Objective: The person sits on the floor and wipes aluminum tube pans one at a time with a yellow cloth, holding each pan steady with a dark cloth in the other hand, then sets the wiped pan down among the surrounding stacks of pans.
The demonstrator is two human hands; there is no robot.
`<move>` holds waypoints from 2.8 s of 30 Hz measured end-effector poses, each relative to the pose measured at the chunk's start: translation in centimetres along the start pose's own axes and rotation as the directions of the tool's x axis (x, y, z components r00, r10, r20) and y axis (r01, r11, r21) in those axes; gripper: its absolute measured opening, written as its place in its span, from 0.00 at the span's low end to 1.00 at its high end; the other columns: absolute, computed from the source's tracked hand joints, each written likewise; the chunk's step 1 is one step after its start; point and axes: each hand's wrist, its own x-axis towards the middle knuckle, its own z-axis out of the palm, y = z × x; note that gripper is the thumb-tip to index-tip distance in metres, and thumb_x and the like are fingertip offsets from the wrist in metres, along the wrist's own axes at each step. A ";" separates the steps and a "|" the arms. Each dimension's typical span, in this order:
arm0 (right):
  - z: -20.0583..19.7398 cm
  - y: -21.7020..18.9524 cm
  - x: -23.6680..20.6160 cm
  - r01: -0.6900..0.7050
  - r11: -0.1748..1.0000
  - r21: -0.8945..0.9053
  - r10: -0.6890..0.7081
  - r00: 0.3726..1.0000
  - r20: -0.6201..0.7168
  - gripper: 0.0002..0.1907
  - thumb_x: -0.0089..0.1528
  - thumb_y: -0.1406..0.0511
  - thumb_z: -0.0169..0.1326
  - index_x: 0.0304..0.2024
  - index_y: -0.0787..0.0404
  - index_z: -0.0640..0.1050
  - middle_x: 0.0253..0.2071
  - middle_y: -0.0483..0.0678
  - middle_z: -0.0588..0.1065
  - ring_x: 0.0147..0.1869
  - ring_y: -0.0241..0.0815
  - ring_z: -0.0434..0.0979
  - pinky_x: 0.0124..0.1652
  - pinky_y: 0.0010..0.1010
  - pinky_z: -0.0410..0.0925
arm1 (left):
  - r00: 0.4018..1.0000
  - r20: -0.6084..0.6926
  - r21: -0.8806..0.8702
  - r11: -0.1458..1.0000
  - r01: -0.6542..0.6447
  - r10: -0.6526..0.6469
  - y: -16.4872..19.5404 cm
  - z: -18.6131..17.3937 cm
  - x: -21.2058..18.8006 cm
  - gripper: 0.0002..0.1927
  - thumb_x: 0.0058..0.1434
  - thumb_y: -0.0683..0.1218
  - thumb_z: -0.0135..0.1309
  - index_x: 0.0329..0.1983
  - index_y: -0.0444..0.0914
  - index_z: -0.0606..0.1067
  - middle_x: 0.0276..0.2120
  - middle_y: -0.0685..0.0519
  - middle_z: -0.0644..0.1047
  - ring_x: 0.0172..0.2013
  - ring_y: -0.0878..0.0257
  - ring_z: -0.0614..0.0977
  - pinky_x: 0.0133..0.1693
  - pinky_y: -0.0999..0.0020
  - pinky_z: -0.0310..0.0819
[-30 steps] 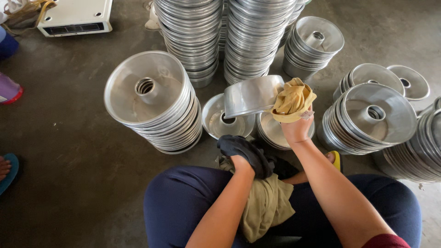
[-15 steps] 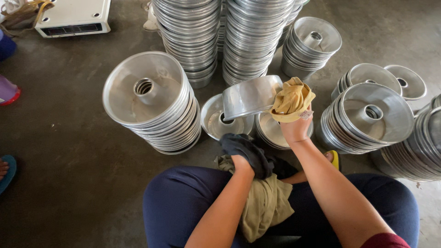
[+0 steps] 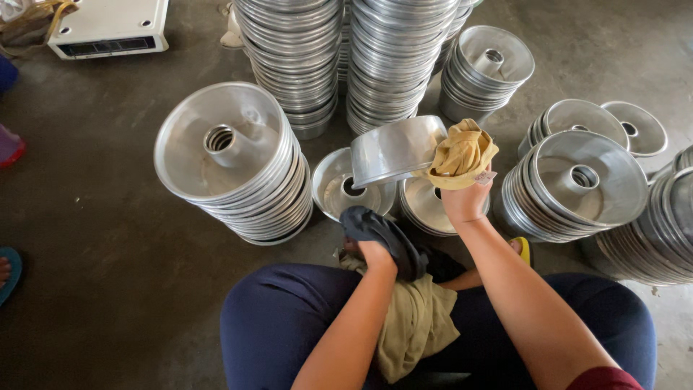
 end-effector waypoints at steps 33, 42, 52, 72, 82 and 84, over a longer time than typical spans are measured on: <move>-1.1 2.8 -0.9 0.050 0.974 -0.221 -0.063 0.997 -0.050 0.16 0.61 0.64 0.63 0.49 0.64 0.80 0.50 0.57 0.78 0.57 0.64 0.76 0.55 0.50 0.67 | 0.776 0.256 -0.638 0.502 0.584 -0.577 0.4 -0.4 3.6 0.21 0.66 0.49 0.54 0.63 0.51 0.70 0.58 0.49 0.77 0.55 0.50 0.79 0.54 0.54 0.72; -2.1 4.3 -1.2 -0.232 0.950 -0.210 0.213 0.971 -0.109 0.14 0.61 0.67 0.61 0.48 0.67 0.80 0.47 0.61 0.79 0.53 0.64 0.77 0.51 0.49 0.70 | 0.883 0.346 -0.920 -0.300 0.253 -0.317 1.4 -5.4 1.5 0.23 0.73 0.55 0.45 0.65 0.40 0.64 0.49 0.46 0.76 0.46 0.54 0.79 0.49 0.59 0.75; -6.0 8.2 0.5 -0.821 0.216 0.528 0.834 0.436 0.337 0.18 0.61 0.73 0.56 0.53 0.64 0.73 0.48 0.51 0.78 0.50 0.51 0.81 0.47 0.44 0.77 | 0.725 0.500 -0.434 -0.587 0.683 0.474 1.8 -19.2 0.2 0.43 0.64 0.74 0.35 0.65 0.37 0.69 0.63 0.44 0.72 0.61 0.44 0.73 0.63 0.46 0.64; -15.7 -4.1 3.8 -0.457 0.884 0.097 0.344 0.777 0.527 0.26 0.53 0.60 0.63 0.52 0.64 0.78 0.52 0.56 0.79 0.55 0.53 0.80 0.53 0.42 0.72 | 0.671 0.633 -0.636 -0.236 0.735 0.386 -1.9 -6.1 1.2 0.40 0.63 0.71 0.42 0.68 0.42 0.68 0.62 0.53 0.75 0.60 0.55 0.76 0.61 0.54 0.69; -8.1 -5.7 -5.8 0.347 0.937 -0.045 -0.131 0.469 0.873 0.24 0.55 0.57 0.56 0.54 0.53 0.78 0.55 0.50 0.77 0.59 0.49 0.76 0.58 0.41 0.68 | 0.693 0.487 -0.866 0.190 0.463 0.532 0.0 -7.7 -2.9 0.37 0.61 0.47 0.62 0.71 0.34 0.63 0.58 0.50 0.75 0.55 0.62 0.77 0.57 0.66 0.71; -6.6 -3.3 -6.0 0.194 0.981 0.014 -0.099 0.438 0.894 0.23 0.56 0.59 0.55 0.54 0.54 0.78 0.55 0.49 0.77 0.59 0.48 0.76 0.59 0.39 0.68 | 0.666 0.497 -0.855 0.180 0.487 0.556 0.3 -8.1 -3.1 0.38 0.58 0.41 0.64 0.70 0.32 0.62 0.55 0.47 0.77 0.52 0.61 0.79 0.54 0.67 0.74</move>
